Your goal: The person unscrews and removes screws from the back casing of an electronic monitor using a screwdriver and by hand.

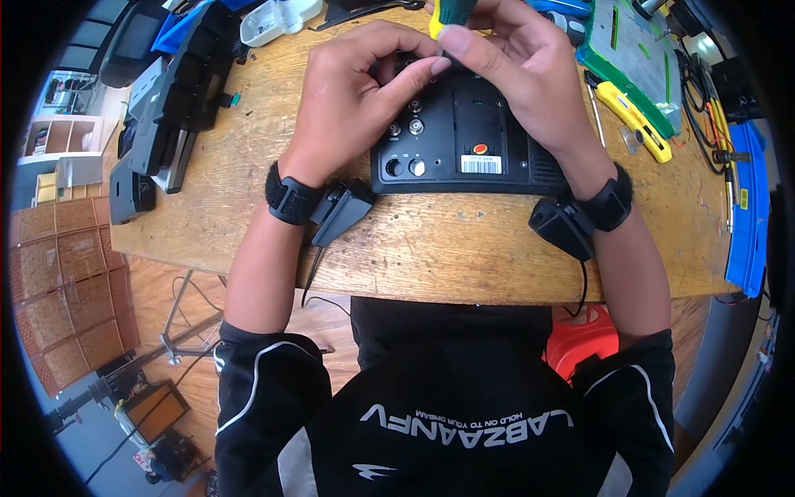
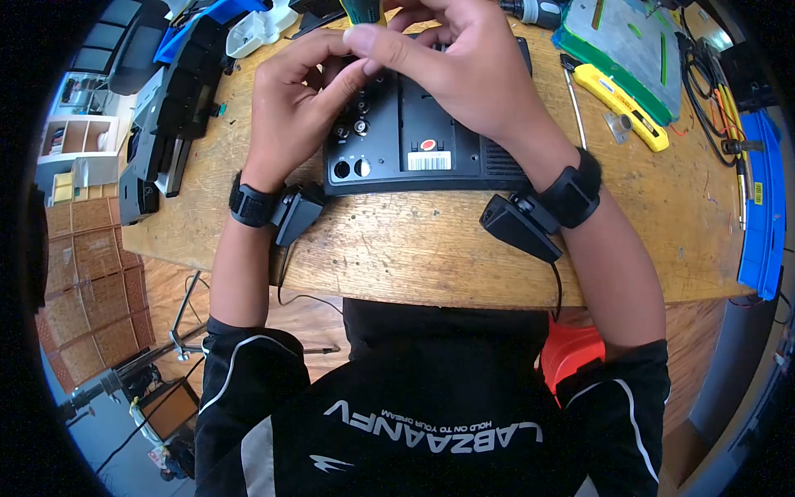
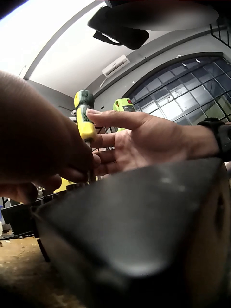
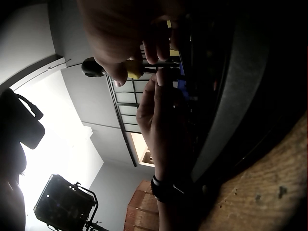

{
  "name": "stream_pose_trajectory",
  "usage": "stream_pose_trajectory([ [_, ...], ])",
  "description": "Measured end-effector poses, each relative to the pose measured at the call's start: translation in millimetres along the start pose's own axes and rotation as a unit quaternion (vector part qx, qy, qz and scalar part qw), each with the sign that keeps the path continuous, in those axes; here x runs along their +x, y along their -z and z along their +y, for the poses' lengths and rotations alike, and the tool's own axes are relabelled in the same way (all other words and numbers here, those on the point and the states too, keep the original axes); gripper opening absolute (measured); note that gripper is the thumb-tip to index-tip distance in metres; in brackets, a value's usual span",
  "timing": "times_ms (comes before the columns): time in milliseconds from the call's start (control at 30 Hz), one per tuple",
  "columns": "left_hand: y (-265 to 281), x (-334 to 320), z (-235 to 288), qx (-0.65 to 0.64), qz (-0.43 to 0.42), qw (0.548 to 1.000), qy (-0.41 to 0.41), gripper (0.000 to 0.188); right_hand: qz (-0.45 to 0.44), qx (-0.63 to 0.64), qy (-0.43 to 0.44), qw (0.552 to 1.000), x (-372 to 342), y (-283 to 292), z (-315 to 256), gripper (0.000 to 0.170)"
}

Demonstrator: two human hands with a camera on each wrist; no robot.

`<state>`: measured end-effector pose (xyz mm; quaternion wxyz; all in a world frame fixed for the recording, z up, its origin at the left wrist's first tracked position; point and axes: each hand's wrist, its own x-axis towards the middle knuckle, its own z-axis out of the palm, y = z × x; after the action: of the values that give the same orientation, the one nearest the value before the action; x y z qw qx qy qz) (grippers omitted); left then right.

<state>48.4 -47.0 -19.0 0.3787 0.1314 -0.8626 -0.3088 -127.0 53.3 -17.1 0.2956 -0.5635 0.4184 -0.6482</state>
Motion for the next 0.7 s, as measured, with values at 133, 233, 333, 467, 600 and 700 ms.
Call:
stream_pose_trajectory([
  [133, -4, 0, -4, -0.016, 0.011, 1.0, -0.014, 0.017, 0.005, 0.038, -0.036, 0.999, 0, -1, -5, 0.03],
  [233, -1, 0, -3, 0.002, -0.008, 1.0, -0.003, 0.017, -0.001, 0.028, -0.041, 0.999, -1, 2, -2, 0.029],
  [333, 1, 1, -4, 0.0, -0.01, 1.0, -0.017, 0.018, 0.003, 0.01, -0.031, 0.999, -1, 2, 0, 0.029],
  [467, 26, 4, -21, -0.046, 0.023, 0.996, 0.071, 0.025, 0.009, 0.028, -0.026, 0.999, 0, 1, 0, 0.027],
  [600, 63, 4, -58, 0.091, 0.109, 0.985, 0.098, 0.026, 0.012, 0.063, -0.034, 0.997, 0, 1, 4, 0.023],
  [700, 78, -2, -69, 0.305, 0.061, 0.927, 0.211, 0.026, 0.022, 0.068, -0.053, 0.996, 0, -1, 3, 0.02],
])
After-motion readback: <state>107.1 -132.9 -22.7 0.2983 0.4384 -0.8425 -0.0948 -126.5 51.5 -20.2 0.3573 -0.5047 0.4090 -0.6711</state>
